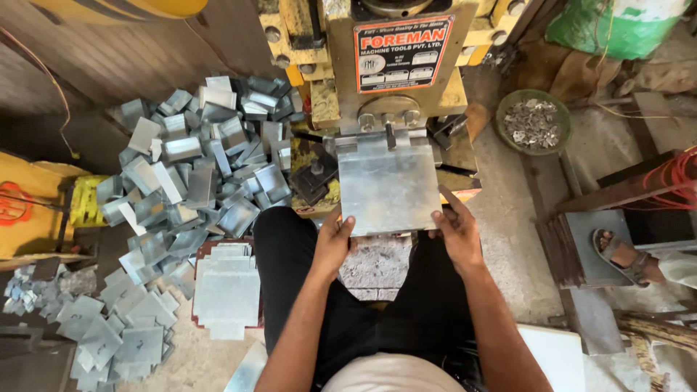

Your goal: The person sits on the floor in a workshop and repeatedly places flat metal sheets into a hydraulic press machine. They operate the press to shape the metal, then remove the finished pieces and place them into a pile on the floor.

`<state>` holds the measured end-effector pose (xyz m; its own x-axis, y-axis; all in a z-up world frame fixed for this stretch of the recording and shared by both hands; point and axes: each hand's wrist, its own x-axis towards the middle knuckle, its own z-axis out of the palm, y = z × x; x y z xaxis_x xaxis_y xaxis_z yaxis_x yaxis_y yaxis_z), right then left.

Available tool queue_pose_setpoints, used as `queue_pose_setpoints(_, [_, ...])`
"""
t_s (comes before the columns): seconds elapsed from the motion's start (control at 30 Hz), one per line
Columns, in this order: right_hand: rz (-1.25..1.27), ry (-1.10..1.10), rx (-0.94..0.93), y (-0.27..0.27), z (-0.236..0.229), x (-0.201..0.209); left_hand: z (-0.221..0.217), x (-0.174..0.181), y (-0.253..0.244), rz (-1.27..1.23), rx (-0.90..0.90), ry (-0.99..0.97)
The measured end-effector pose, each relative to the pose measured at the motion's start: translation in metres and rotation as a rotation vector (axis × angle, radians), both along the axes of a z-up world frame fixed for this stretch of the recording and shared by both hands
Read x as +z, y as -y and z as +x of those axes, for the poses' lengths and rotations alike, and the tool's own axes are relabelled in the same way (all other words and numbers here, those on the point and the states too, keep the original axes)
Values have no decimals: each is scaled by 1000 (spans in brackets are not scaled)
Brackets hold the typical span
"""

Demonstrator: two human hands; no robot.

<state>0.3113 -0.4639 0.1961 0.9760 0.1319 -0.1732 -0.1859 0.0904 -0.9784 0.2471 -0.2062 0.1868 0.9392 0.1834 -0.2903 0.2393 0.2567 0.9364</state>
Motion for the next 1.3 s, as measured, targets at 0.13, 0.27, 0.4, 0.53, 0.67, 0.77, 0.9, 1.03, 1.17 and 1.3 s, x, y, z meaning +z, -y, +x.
queue_pose_setpoints(0.13, [17, 109, 12, -2, -7, -2, -2, 6, 1, -36, -8, 25])
queue_pose_setpoints(0.27, [103, 15, -34, -3, -3, -4, -3, -1, 4, -133, 38, 23])
queue_pose_setpoints(0.4, [184, -65, -100, -8, 6, -1, -4, -5, 4, -311, 133, -53])
queue_pose_setpoints(0.53, [288, -59, -87, -5, 12, -2, -2, -4, -2, -296, 88, 24])
queue_pose_setpoints(0.67, [320, -71, -65, -8, 26, -5, 13, -8, -8, -283, 91, 33])
queue_pose_setpoints(0.77, [306, -83, -70, -7, 31, 2, 15, -11, -9, -353, 77, 28])
queue_pose_setpoints(0.9, [280, -94, -68, -1, 30, -1, 12, -17, -9, -433, 89, 33])
queue_pose_setpoints(1.03, [359, -96, -71, 1, 36, -5, 17, -20, -9, -501, 93, 35])
queue_pose_setpoints(1.17, [397, -132, -71, -1, 37, -5, 18, -24, -12, -524, 57, 6])
queue_pose_setpoints(1.3, [410, -129, -41, 1, 35, 2, 13, -21, -16, -491, 48, -1])
